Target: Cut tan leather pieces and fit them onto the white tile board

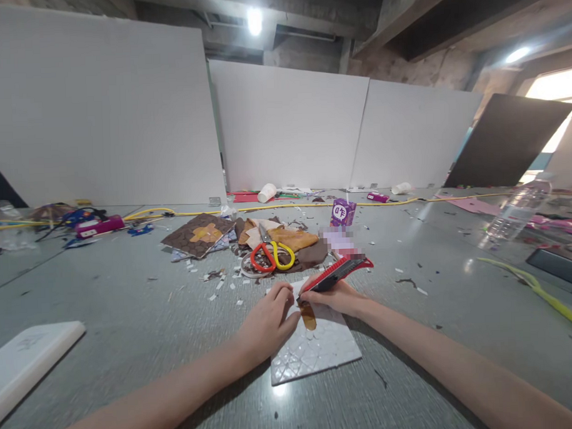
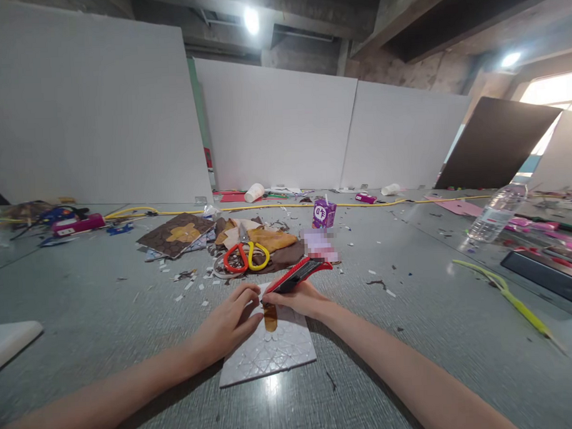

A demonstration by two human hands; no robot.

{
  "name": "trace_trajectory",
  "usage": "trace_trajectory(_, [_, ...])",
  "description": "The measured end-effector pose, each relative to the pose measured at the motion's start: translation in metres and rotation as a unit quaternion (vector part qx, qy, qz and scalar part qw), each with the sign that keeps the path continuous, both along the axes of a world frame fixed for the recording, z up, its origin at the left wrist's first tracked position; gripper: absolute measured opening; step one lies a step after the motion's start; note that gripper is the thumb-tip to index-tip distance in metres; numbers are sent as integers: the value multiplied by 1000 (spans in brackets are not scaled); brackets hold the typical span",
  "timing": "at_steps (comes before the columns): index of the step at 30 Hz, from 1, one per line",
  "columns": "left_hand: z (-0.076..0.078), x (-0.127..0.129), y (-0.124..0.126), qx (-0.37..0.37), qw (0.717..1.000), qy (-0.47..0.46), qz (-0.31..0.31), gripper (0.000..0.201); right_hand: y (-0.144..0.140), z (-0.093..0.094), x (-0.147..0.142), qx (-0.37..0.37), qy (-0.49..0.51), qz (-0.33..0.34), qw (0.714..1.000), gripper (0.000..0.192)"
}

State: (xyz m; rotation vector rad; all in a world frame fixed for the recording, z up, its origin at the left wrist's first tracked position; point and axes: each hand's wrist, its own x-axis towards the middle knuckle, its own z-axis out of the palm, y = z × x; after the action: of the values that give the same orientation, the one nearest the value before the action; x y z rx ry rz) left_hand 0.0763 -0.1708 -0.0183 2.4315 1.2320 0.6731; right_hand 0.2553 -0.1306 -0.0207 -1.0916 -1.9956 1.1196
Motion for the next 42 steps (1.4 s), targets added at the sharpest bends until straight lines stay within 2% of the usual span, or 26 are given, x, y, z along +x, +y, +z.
trace_trajectory(8, [1, 2, -1, -1, 1000, -3, 9, 11, -3, 1, -4, 5, 37, 43, 998, 21])
trace_trajectory(14, [2, 1, -1, 0, 1000, -2, 7, 8, 0, -1, 1, -5, 10, -22, 1000, 27])
trace_trajectory(22, [4, 2, -1, -3, 1000, 7, 17, 8, 0, 0, 1, 23, 22, 45, 998, 24])
trace_trajectory(28, [3, 1, -2, 0, 1000, 9, 14, 8, 3, -6, 2, -7, 38, -23, 999, 27])
trace_trajectory(32, [2, 1, -2, 1, 1000, 7, 12, 8, 3, -6, 4, 9, 28, 0, 1000, 27])
trace_trajectory(42, [2, 1, -2, -2, 1000, 10, 5, 6, 2, -3, 3, 20, 19, -3, 1000, 25])
